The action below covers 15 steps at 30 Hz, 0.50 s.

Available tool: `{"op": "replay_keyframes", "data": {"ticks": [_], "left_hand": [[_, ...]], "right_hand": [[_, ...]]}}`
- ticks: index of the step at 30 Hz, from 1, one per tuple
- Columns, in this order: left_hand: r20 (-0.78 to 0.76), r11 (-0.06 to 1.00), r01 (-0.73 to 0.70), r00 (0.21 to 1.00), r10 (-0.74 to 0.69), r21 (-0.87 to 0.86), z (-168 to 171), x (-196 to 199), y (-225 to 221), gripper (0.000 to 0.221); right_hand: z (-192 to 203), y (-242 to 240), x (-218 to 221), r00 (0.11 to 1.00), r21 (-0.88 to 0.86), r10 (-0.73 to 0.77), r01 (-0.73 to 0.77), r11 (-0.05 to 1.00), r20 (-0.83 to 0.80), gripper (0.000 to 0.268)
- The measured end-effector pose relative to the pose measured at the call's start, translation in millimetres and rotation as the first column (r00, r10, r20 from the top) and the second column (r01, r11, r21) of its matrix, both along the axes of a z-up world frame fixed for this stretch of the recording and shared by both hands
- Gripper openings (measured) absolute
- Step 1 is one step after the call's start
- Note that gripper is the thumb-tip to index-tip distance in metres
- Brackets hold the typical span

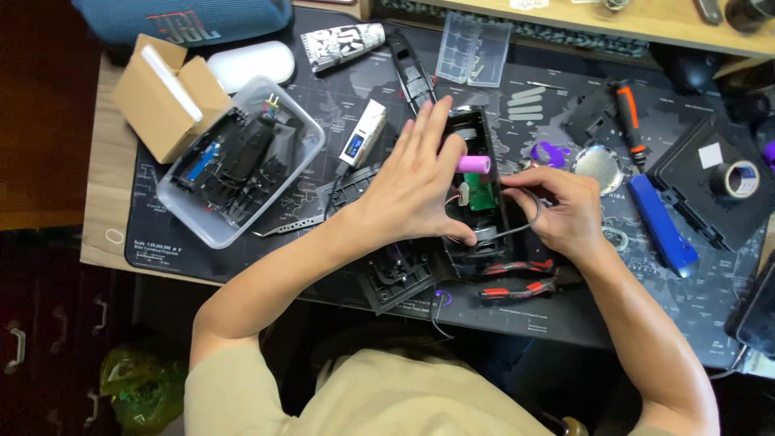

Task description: Repairing an electronic device by disassembling components, managing internal wiring, and reassembling parts

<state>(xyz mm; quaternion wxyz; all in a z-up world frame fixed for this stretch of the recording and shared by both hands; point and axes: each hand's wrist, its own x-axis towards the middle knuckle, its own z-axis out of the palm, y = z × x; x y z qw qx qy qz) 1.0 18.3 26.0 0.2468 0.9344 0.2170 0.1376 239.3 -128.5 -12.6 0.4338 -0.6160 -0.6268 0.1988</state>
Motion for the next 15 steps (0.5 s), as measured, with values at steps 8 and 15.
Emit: {"op": "replay_keyframes", "data": {"ticks": [8, 15], "left_hand": [[0.024, 1.000, 0.007, 1.000, -0.007, -0.011, -0.8, 0.4, -0.9, 0.126], [0.033, 1.000, 0.001, 0.999, -0.001, 0.010, 1.0, -0.4, 0.1, 0.128]], "right_hand": [[-1.7, 0.0, -0.7, 0.998, -0.023, -0.037, 0.035, 0.999, -0.060, 0.010], [-8.0, -2.8, 1.7, 0.998, -0.057, -0.054, 0.052, 0.997, -0.036, 0.014]]}}
